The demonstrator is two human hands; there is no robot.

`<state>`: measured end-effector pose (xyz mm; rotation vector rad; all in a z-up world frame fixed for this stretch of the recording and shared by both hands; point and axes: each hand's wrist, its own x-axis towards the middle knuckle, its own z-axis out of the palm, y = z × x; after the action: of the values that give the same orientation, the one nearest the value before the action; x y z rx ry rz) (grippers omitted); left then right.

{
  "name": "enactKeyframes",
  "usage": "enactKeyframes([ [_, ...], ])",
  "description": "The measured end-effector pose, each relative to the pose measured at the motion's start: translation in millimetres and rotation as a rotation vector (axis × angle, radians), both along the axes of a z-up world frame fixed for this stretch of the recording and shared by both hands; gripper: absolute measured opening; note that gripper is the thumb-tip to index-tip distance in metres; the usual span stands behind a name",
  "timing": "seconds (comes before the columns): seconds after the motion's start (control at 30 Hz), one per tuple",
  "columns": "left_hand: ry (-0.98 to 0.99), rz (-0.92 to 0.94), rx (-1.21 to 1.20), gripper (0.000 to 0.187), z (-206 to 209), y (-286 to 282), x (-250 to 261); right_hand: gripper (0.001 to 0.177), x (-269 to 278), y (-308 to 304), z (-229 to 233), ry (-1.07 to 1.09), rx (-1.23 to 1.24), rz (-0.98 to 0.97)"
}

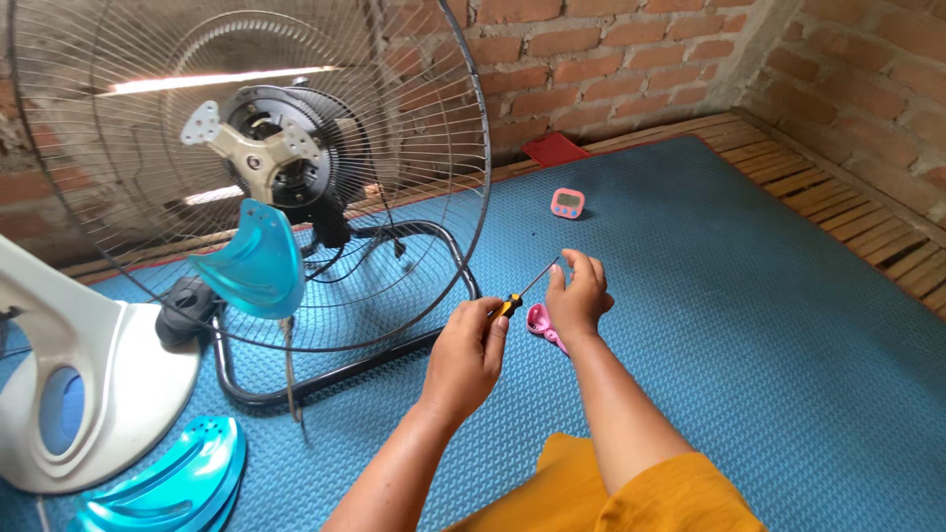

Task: The person uses a screwdriver to remove screws from the central hub of a standing electric fan. They detach the fan blades and the front protective cage, placing them aside on the floor.

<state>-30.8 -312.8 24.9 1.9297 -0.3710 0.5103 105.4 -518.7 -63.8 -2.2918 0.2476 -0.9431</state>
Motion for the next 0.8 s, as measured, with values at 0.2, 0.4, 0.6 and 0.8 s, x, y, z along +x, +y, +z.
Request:
enactKeyframes([
  [0.2,-0.246,0.044,0.008,0.021,20.3,70.9,-10.1,0.030,-13.6,39.4,38.1,-0.225,-0.027,0.125],
  [0.4,-0.261,0.234,0.012,0.020,27.6,155.2,-12.5,0.027,-25.9,96.6,102.9,-0.484,-0.024,0.241],
  [0.6,-0.326,0.446,0.006,0.020,20.9,224.7,-11.1,0.027,-36.2,173.6,146.5,-0.726,-0.244,0.322],
  [0.8,-0.303,0.557,-0.093,0.023,7.4,268.2,-4.6,0.027,-24.8,248.8,155.9,-0.570,-0.307,0.545],
])
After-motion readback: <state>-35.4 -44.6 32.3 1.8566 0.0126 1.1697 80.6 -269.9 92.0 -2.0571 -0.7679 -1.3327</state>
